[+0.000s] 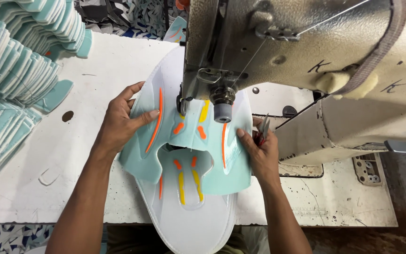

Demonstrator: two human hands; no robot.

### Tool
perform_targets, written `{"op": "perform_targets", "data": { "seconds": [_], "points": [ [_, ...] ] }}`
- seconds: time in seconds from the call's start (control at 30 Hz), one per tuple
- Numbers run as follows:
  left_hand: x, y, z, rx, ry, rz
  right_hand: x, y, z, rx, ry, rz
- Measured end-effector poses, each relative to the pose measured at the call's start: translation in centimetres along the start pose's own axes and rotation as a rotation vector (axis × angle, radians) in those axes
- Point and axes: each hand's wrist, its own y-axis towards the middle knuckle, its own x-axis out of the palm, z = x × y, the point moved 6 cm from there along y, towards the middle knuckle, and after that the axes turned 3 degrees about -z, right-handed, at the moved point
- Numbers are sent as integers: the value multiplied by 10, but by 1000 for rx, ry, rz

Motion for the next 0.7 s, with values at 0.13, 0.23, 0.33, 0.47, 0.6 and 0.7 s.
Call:
{"op": "perform_targets", "data": {
  "seconds": [0.13, 0.23, 0.33, 0.47, 0.6, 0.7],
  "points": [
    [-1, 6, -1, 30, -87, 0, 1, 15, -4, 37, -1, 14],
    [-4, 7, 3, -18, -21, 46, -3, 26, 8, 19, 5, 8],
    [-18, 0, -13, -17, -28, 135, -15, 27, 24, -62, -34, 46],
    [-54, -71, -93, -12, -125, 528, -39, -7, 51, -27, -386, 114],
    [-2, -157, -162, -196, 116, 447, -52, -68, 125, 176, -628, 0],
    [41, -173, -118, -205, 455, 453, -12, -93, 73, 210, -727, -41]
  ]
}}
